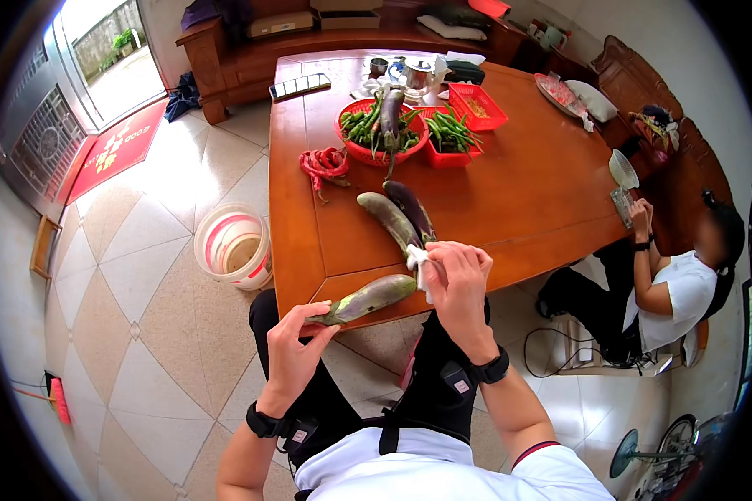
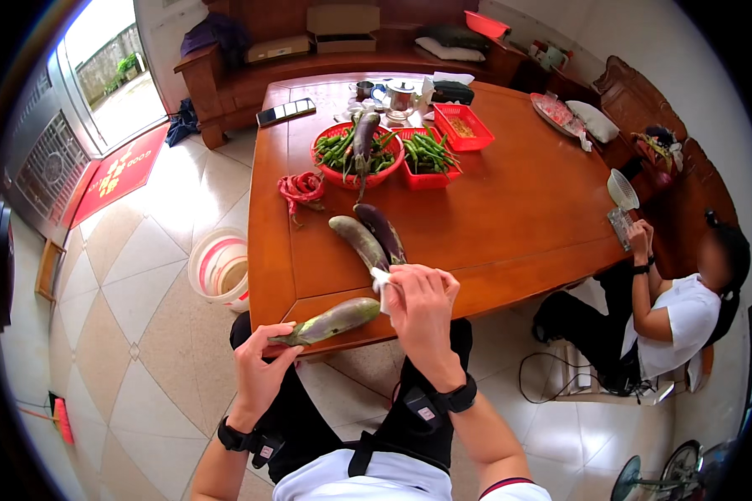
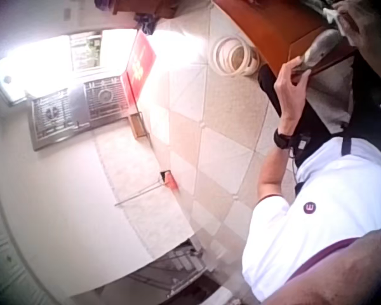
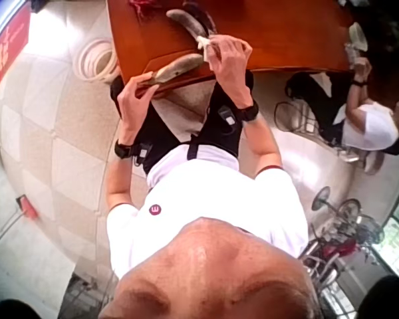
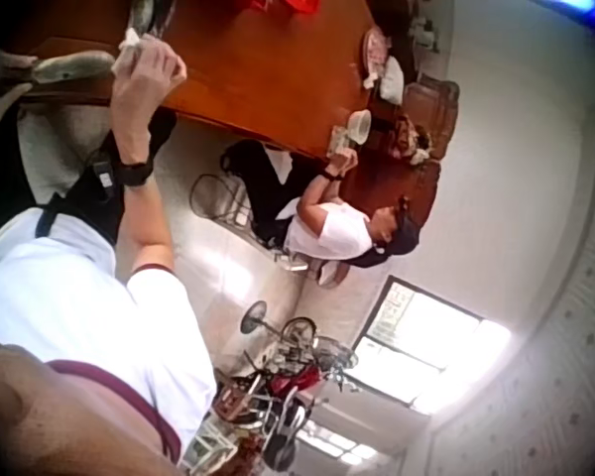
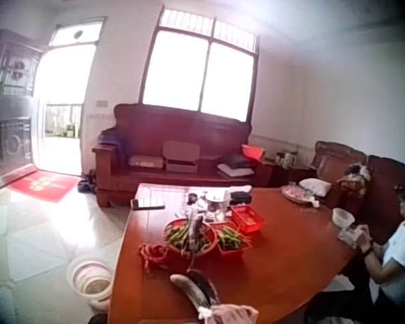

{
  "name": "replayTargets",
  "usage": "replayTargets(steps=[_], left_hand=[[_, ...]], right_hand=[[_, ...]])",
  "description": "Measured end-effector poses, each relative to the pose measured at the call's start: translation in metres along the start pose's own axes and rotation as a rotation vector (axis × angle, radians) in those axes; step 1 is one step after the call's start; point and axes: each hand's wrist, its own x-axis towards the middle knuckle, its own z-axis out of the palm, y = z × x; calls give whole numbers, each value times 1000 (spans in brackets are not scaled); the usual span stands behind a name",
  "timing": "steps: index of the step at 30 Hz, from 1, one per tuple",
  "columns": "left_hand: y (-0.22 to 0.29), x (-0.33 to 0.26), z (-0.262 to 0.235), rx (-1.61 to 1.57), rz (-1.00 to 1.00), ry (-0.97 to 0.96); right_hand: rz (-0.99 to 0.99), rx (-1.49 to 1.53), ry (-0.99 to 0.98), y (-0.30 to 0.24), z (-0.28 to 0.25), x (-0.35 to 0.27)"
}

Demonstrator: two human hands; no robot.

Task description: Cleaning eggplants with a white cloth.

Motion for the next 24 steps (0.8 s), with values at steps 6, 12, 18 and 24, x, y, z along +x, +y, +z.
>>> replayTargets(steps=[6,12,18,24], left_hand=[[-2,-3,7,29,76,5],[-13,-9,9,121,211,25],[-9,-6,8,107,219,34],[-10,-10,10,28,57,-19]], right_hand=[[-211,139,-116,-54,29,-12],[-142,51,-150,-32,32,-27],[6,15,-96,1,4,-28],[-1,95,-59,-18,1,-18]])
